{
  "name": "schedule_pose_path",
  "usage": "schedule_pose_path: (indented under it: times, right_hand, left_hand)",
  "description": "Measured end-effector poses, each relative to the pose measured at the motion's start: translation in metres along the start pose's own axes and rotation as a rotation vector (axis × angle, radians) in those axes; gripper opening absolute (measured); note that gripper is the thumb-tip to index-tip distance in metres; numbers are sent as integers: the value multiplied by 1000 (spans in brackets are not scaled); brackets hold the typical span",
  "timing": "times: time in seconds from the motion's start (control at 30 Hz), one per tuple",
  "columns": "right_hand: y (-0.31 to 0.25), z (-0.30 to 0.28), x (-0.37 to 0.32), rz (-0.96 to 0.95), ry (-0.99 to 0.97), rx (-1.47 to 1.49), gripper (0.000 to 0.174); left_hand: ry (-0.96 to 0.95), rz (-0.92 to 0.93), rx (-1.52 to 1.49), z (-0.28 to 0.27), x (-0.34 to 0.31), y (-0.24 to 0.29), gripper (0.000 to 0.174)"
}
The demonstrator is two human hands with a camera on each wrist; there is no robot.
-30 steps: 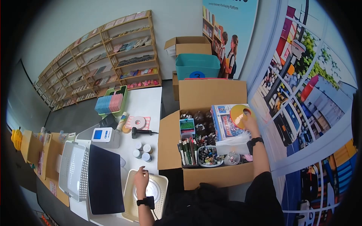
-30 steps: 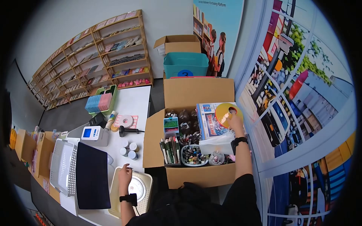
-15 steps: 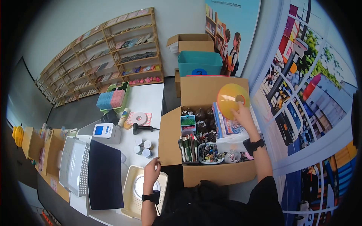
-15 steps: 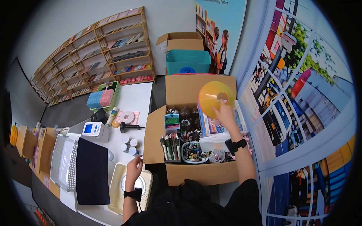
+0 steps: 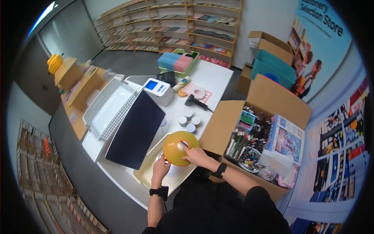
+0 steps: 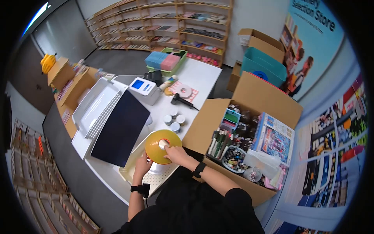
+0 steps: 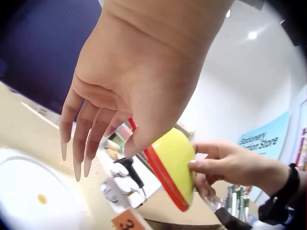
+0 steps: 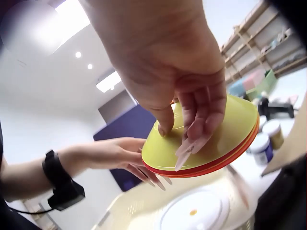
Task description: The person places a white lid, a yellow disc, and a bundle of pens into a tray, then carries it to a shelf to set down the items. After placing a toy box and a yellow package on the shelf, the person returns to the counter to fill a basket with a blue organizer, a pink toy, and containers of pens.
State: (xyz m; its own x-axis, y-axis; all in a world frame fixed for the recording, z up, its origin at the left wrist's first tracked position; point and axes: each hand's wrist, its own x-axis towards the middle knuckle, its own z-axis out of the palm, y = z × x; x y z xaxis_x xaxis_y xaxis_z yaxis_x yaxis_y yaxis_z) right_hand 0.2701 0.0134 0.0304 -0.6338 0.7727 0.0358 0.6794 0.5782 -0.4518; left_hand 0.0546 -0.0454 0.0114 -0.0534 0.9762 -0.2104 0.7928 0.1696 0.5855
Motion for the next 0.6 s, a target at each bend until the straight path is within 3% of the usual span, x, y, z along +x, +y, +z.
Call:
schedule_pose_path:
  times: [0.13,0.2,0.4,0.47,0.6]
  right_hand:
    - [-7,76,11,-115,-117,2,31]
    - [-7,101,15,-164,-112,-11,26]
    - [-11,140,18,-228,-104,-94,19]
    - [-7,146,19,-223,-113,-42,24]
    - [-12,110,20,-67,-343,68,44]
  left_hand:
    - [-135,-299,146,16,-30,-60,54]
    - [-140,-341,149,30,-36,-83,56]
    - [-224,-525,230,42,-27,-76,62]
    - [-230,-547,212,55,-19,-80,60]
    - [-194,-566,154,54,-9,-74,65]
